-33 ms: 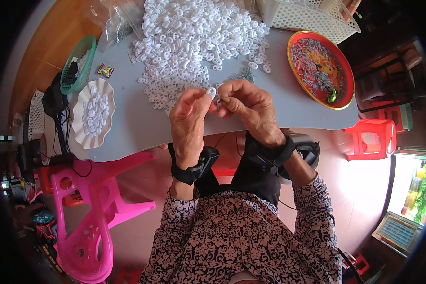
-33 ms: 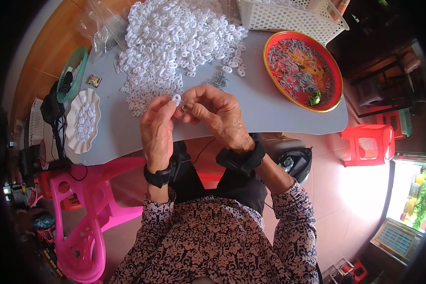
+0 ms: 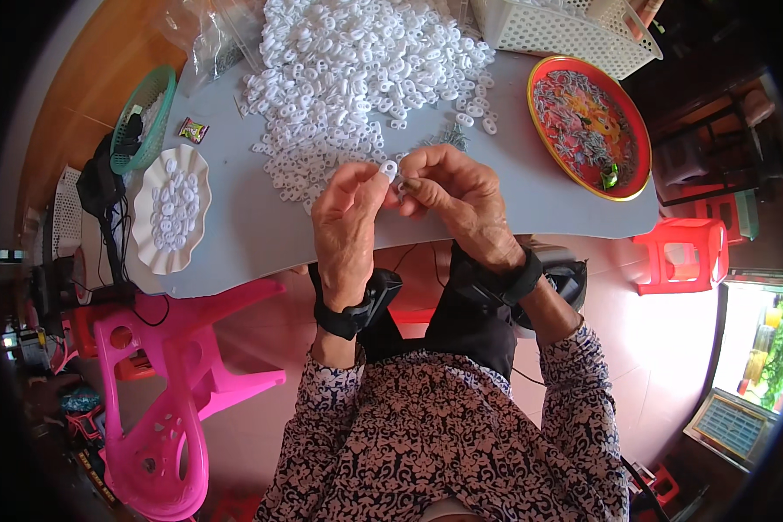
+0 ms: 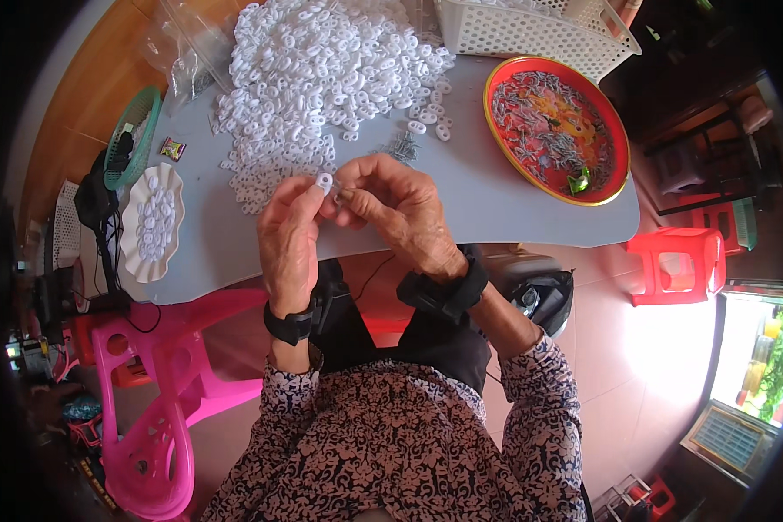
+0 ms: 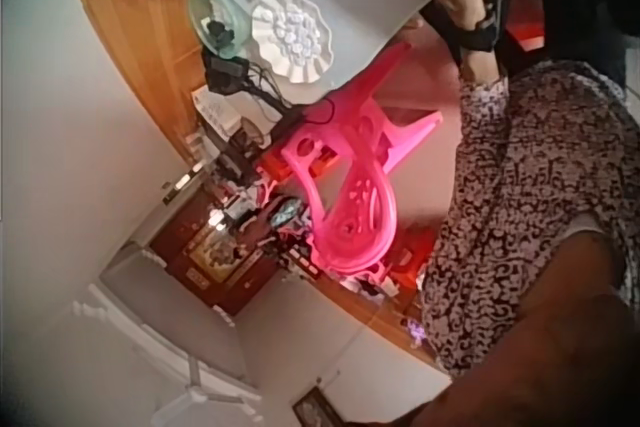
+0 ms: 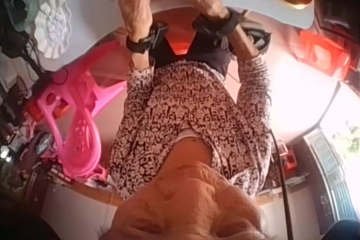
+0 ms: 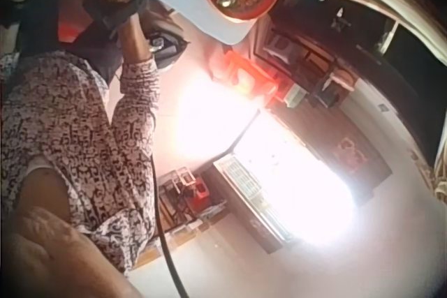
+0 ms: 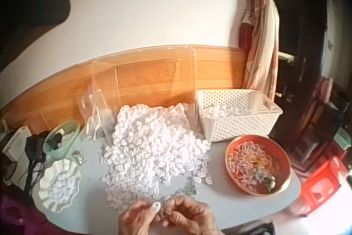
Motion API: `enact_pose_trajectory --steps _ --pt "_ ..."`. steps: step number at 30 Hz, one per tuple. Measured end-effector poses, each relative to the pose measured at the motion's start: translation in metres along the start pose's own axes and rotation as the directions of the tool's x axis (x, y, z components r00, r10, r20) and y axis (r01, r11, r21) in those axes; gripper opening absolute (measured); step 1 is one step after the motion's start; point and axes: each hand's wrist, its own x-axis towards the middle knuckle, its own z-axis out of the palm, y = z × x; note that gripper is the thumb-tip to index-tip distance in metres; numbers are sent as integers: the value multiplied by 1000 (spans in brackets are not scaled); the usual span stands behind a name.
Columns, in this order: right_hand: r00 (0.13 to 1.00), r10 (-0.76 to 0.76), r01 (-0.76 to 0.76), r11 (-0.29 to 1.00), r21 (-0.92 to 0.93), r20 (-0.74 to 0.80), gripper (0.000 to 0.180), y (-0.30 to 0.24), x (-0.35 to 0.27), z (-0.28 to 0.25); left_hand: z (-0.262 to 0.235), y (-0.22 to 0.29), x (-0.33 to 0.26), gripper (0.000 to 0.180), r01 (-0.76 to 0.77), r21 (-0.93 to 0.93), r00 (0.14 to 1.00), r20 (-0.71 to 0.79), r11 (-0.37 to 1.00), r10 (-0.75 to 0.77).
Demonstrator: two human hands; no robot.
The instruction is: The person picks up a white plastic component and a metal pin by hand, inserts the pin into the component, and places the assembled piece into a white dish. This process is repeated for several components and pins taken from the table and a red tray.
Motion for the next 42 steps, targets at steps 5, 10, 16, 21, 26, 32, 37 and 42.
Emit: enact_pose_trajectory --steps 5,10,16,21,26,32,37,42 --pt "1000 2 -2 1000 25 22 17 3 0 -1 -3 2 2 14 39 87 999 0 995 -39" --pt "1000 5 -5 1000 22 12 21 2 -1 1 -9 4 5 19 11 185 991 126 983 -35" --pt "999 22 -22 1000 -8 29 21 1 -4 1 -12 22 4 22 -47 448 978 200 893 -49" --pt "1000 10 -10 1000 -19 25 23 4 -4 0 -13 23 3 23 -37 484 978 199 874 -68" --pt "999 6 -6 1000 -6 35 21 2 -5 2 -19 9 3 23 49 340 979 168 939 -112" --pt "1000 3 -3 1000 0 13 20 2 -5 1 -20 8 6 20 95 239 978 160 967 -135" --pt "1000 2 -2 1000 -24 19 19 1 -5 1 -15 10 5 19 52 272 981 164 961 -100" --pt "999 -10 11 999 -33 34 19 2 -6 2 -17 14 5 19 36 330 981 169 943 -97"
